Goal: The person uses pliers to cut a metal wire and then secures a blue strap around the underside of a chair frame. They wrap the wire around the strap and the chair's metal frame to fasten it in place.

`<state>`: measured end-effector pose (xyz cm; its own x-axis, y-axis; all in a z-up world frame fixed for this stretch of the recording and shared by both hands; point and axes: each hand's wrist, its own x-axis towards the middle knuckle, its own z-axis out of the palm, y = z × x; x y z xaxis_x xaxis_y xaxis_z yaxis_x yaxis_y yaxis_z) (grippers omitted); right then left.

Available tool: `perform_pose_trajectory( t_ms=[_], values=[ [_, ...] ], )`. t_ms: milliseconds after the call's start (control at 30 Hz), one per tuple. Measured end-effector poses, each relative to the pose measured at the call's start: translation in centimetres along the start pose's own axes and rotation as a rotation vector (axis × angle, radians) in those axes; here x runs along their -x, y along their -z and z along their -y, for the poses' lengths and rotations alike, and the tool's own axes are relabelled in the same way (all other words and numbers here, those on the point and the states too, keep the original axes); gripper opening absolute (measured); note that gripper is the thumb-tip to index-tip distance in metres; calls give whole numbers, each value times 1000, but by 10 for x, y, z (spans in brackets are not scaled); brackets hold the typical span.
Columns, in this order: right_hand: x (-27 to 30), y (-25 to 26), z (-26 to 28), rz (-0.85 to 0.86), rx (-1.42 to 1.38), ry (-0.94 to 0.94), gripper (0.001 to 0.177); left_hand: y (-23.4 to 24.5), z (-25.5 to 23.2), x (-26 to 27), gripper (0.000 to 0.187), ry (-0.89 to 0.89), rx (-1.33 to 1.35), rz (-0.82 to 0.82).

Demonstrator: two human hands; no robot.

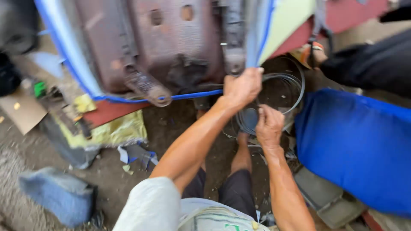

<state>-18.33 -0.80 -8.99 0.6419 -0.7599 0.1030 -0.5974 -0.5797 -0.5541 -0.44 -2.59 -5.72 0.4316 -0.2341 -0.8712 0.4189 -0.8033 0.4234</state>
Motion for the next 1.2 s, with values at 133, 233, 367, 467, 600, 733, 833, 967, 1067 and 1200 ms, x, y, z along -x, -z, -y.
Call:
perform_pose_trajectory(
  t_ms=[133, 233, 367, 467, 600, 733, 833, 967, 1067, 1200],
  values=[
    [11, -16, 4, -35, -225, -22, 15, 6, 12, -16, 55, -180, -370, -112],
    [9, -28, 11, -109, -327, -71, 17, -1, 16, -26, 54, -328, -592, -201],
    [-5, -43, 17, -149, -393, -120, 19, -1, 17, -32, 51, -378, -729, -312],
    [-31, -33, 31, -133, -478, -273, 21, 0, 22, -35, 55, -386, -735, -273],
    [-48, -49, 34, -96, -489, -339, 15, 5, 8, -29, 50, -407, -681, -412],
    [-37, -20, 35, 67, -384, -270, 24, 25, 29, -10, 40, -388, -608, -439],
    [-19, -3, -13, 124, -269, 18, 16, 19, 18, -3, 33, -479, -568, -366],
    [1, 5, -27, 160, -183, 181, 22, 17, 9, -1, 24, -624, -535, -240],
    [7, -12, 10, 71, -413, 54, 21, -7, 38, -43, 25, -687, -509, -281],
    [4, -47, 21, -95, -444, -111, 20, -6, 41, -43, 19, -821, -517, -369]
  ],
)
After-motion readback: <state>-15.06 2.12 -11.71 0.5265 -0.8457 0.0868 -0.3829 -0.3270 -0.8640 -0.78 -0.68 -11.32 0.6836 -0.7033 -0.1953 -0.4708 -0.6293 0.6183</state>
